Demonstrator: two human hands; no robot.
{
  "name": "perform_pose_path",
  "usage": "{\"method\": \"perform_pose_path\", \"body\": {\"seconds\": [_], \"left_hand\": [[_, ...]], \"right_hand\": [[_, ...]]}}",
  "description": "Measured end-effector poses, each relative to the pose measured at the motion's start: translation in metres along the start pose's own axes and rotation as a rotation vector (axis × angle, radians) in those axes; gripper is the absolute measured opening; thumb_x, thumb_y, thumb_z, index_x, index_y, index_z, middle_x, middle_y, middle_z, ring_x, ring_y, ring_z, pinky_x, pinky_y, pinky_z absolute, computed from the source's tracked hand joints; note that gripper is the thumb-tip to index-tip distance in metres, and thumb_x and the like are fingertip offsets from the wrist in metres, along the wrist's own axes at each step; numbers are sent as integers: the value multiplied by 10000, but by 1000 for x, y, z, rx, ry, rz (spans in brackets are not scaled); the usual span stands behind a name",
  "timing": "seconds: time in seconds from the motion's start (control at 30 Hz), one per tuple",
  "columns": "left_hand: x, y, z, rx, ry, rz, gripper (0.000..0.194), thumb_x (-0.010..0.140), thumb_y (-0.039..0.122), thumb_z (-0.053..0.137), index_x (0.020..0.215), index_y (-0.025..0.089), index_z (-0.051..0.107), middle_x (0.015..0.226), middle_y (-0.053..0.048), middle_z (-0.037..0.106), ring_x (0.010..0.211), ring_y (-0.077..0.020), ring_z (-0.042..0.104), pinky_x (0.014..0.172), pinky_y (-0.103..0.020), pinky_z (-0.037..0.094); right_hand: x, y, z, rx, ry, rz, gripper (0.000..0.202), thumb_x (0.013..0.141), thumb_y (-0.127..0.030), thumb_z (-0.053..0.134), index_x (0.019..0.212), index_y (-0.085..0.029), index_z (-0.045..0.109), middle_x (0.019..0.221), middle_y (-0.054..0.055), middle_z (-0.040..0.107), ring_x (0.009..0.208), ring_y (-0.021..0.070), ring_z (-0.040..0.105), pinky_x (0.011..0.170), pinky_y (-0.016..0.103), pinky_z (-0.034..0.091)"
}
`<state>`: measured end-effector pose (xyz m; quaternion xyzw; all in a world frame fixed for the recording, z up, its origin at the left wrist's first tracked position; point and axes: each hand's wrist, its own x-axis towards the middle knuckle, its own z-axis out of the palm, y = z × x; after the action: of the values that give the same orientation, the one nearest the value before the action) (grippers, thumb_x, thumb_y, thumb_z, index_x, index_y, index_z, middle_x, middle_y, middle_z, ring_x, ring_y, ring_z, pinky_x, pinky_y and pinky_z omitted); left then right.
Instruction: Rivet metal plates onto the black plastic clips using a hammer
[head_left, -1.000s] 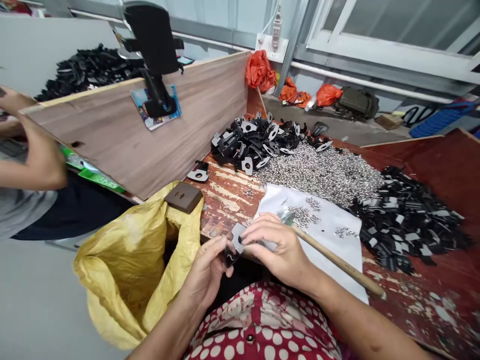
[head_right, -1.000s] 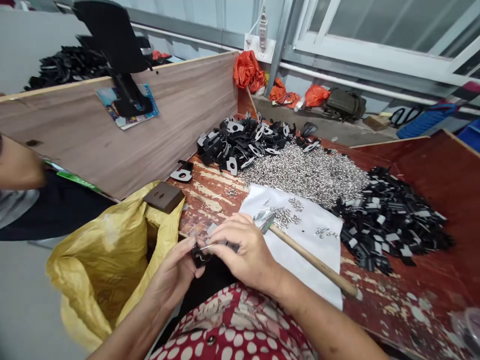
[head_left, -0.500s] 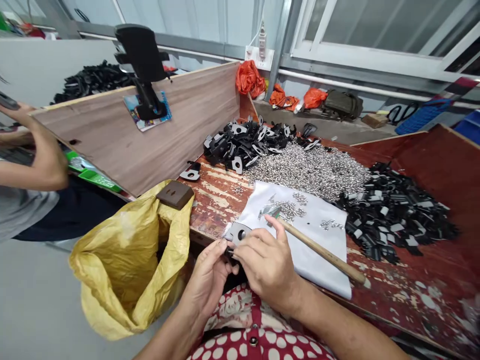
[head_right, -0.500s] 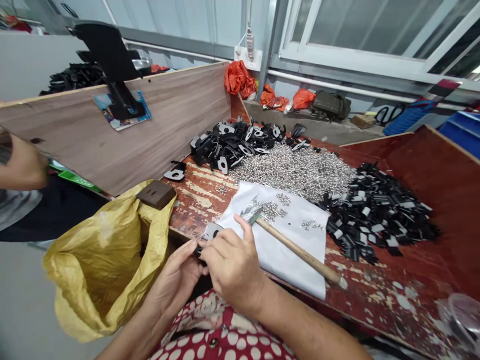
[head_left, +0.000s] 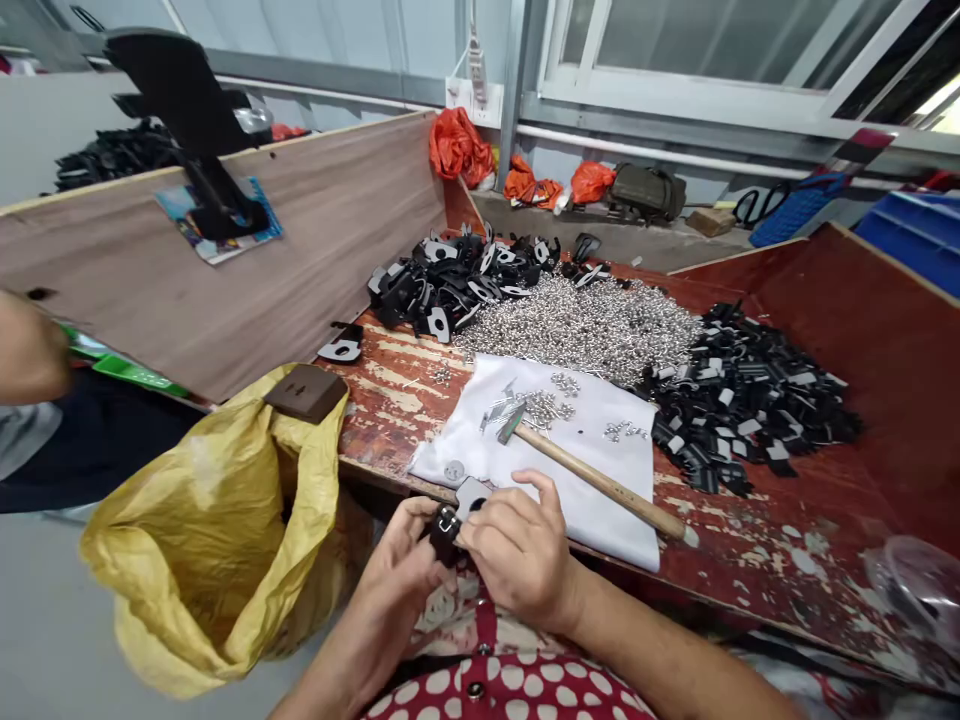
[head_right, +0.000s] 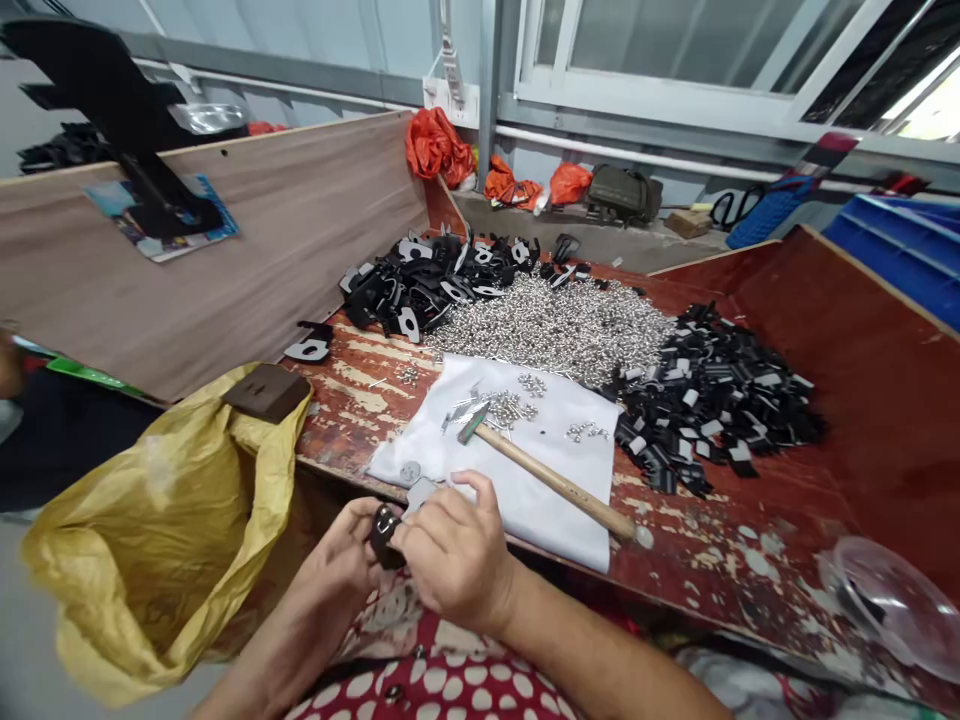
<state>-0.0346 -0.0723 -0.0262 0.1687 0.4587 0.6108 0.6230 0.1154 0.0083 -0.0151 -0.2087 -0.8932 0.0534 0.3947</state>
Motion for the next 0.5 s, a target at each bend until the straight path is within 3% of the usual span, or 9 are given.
{"method": "perform_pose_path", "body": {"seconds": [0.1,0.2,0.27,0.37,0.5], "left_hand": [[-6,-2,-11,416,60,154,415,696,333,892,1060,275,700,981,-28,683,928,-217,632,788,-258,522],[-7,9,-24,701,67,164,381,816,441,767,1155,273,729,1036,-61,725,1001,-266,647,869,-289,500],[-3,17,-28,738,67,110,409,854,526,691,1161,262,747,961,-63,733,922,-267,655,802,-291,505],[10,18,-21,702,85,88,463,877,597,620,1098,221,777,791,-52,696,783,-244,627,678,-274,481],[36,2,1,638,136,143,438,877,562,638,1105,208,756,668,-3,637,571,-187,518,542,-259,400]], "right_hand": [[-15,11,-13,69,-145,-35,207,996,-135,463,928,-207,645,821,-5,706,798,154,601,950,395,405],[-28,41,-42,-29,-279,55,237,1006,-122,450,1127,-190,642,947,53,715,871,184,614,835,351,451],[-36,67,-65,-307,-330,226,182,1000,-192,519,1130,-158,642,981,110,690,897,238,609,796,372,459],[-49,94,-85,-637,-492,356,129,946,-285,625,909,-161,631,902,122,642,857,286,606,735,382,454],[-62,93,-88,-599,-598,428,97,962,-270,560,921,-185,582,773,45,643,633,208,616,542,298,381]]}}
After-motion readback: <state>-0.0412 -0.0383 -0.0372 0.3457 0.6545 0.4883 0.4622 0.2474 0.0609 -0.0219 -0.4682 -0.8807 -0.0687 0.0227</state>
